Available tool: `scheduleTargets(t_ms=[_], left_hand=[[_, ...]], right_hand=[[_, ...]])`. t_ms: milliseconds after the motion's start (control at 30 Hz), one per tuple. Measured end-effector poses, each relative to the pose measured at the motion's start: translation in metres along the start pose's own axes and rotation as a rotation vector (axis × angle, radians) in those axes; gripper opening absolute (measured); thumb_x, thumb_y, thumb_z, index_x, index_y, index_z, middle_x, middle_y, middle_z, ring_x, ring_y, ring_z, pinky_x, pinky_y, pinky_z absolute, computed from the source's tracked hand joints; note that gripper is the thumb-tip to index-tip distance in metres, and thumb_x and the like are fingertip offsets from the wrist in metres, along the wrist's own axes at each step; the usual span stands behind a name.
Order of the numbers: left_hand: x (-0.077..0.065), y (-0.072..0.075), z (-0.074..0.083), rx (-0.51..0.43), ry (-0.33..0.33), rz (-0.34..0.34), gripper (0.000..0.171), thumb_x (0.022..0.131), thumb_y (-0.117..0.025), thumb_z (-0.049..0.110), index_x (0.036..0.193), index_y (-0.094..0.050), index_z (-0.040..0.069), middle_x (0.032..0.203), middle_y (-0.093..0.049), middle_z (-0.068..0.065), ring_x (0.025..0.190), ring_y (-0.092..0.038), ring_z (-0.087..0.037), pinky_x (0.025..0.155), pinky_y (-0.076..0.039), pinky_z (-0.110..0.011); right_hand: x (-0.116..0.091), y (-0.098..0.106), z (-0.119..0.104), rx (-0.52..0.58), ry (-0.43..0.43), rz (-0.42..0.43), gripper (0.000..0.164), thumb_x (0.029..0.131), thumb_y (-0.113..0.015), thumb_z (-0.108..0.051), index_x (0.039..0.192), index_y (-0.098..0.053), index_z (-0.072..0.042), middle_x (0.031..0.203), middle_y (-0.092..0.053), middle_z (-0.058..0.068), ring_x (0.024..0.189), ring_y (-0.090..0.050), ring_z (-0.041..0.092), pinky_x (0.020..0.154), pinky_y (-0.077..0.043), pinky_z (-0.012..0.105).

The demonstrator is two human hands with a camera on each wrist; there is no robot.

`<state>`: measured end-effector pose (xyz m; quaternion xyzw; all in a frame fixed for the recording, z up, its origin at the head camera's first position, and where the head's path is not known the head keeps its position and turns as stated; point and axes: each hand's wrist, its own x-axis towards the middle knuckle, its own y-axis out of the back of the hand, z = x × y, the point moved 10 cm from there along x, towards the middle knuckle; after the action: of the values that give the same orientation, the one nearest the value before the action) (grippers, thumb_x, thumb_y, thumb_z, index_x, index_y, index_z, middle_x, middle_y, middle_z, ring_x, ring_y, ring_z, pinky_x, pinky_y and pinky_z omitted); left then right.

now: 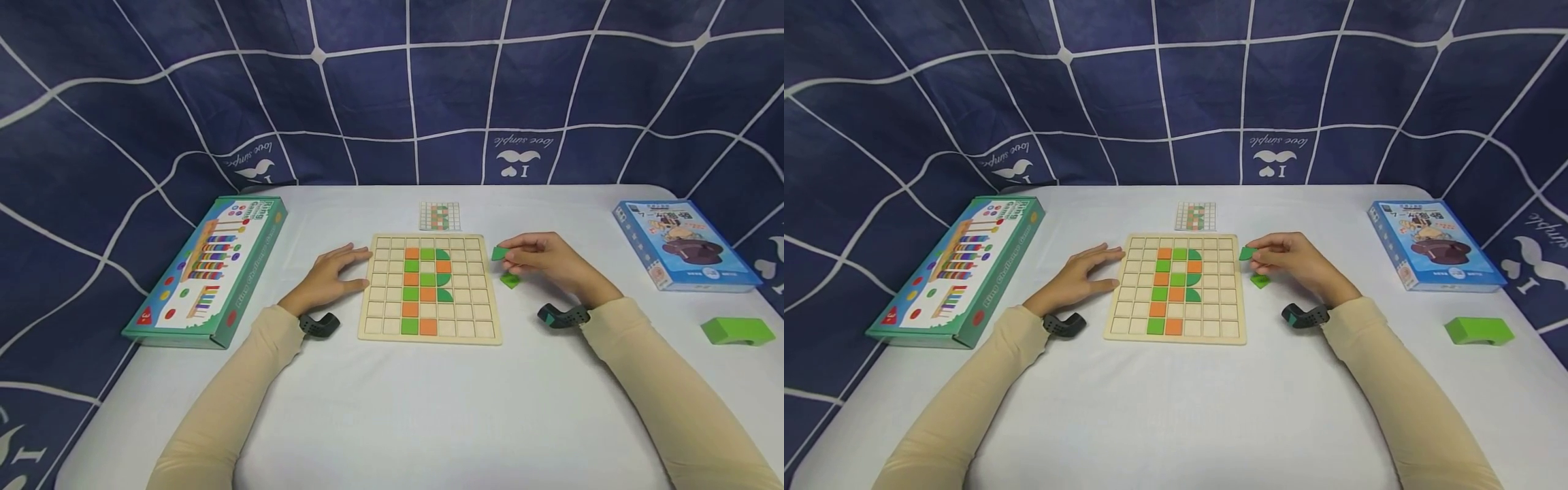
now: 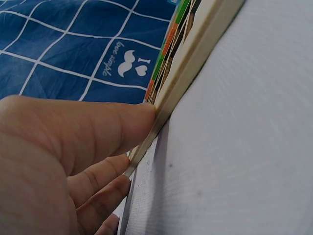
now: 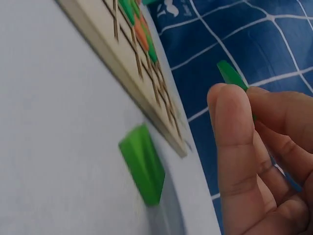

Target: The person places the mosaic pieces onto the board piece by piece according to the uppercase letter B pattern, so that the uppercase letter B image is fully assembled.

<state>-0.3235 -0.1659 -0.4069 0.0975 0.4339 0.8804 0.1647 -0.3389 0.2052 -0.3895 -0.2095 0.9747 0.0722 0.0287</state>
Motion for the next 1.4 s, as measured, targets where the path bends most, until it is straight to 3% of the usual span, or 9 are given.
scheduleTargets(t_ms=[167, 300, 633, 833, 1100, 1400], left_hand=[[0.002, 0.0, 0.0, -0.001, -0.001, 0.002, 0.064, 0.099, -0.078, 0.027, 0.157, -0.057, 0.009, 0.169, -0.046, -0.011, 0.164, -0.024, -0.036, 0.133, -0.009, -0.058], [0.002, -0.001, -0.002, -0.002, 0.003, -0.002, 0.065, 0.098, -0.078, 0.028, 0.157, -0.057, 0.009, 0.169, -0.046, -0.011, 0.164, -0.024, -0.036, 0.133, -0.009, -0.059], [0.001, -0.001, -0.002, -0.007, 0.001, 0.005, 0.064, 0.098, -0.078, 0.027, 0.157, -0.057, 0.009, 0.169, -0.046, -0.012, 0.164, -0.024, -0.036, 0.133, -0.009, -0.059], [0.001, -0.001, 0.0, -0.006, 0.0, 0.004, 0.064, 0.098, -0.078, 0.027, 0.156, -0.058, 0.009, 0.168, -0.046, -0.012, 0.164, -0.024, -0.036, 0.133, -0.01, -0.059], [-0.001, 0.001, 0.001, -0.007, -0.003, 0.004, 0.064, 0.098, -0.078, 0.025, 0.156, -0.057, 0.007, 0.169, -0.046, -0.012, 0.164, -0.025, -0.036, 0.133, -0.01, -0.058], [-0.001, 0.001, 0.001, -0.009, -0.008, 0.007, 0.064, 0.098, -0.077, 0.025, 0.156, -0.058, 0.007, 0.168, -0.047, -0.013, 0.164, -0.025, -0.037, 0.133, -0.01, -0.059]], right_hand=[[-0.001, -0.02, -0.002, -0.006, -0.047, -0.081, 0.018, 0.104, -0.069, 0.002, 0.12, -0.075, 0.003, 0.098, -0.082, 0.007, 0.087, -0.077, 0.01, 0.079, -0.065, 0.026], [-0.001, -0.037, -0.003, -0.042, -0.06, -0.142, 0.017, 0.102, -0.069, 0.004, 0.118, -0.073, 0.009, 0.097, -0.082, 0.008, 0.084, -0.077, 0.011, 0.075, -0.065, 0.026], [-0.005, -0.086, 0.006, -0.067, -0.138, -0.318, 0.014, 0.098, -0.071, 0.006, 0.112, -0.074, 0.011, 0.089, -0.081, 0.005, 0.077, -0.076, 0.009, 0.066, -0.063, 0.021], [-0.01, -0.111, 0.008, -0.088, -0.129, -0.397, 0.015, 0.098, -0.071, 0.007, 0.111, -0.072, 0.015, 0.086, -0.08, 0.007, 0.074, -0.075, 0.009, 0.064, -0.062, 0.02], [-0.017, -0.132, 0.005, -0.173, -0.091, -0.429, 0.017, 0.097, -0.075, 0.004, 0.109, -0.072, 0.015, 0.082, -0.077, 0.007, 0.067, -0.069, 0.007, 0.061, -0.059, 0.018], [-0.018, -0.138, 0.002, -0.291, -0.042, -0.374, 0.011, 0.095, -0.079, 0.0, 0.103, -0.077, 0.008, 0.073, -0.072, 0.003, 0.055, -0.059, 0.007, 0.053, -0.052, 0.017]])
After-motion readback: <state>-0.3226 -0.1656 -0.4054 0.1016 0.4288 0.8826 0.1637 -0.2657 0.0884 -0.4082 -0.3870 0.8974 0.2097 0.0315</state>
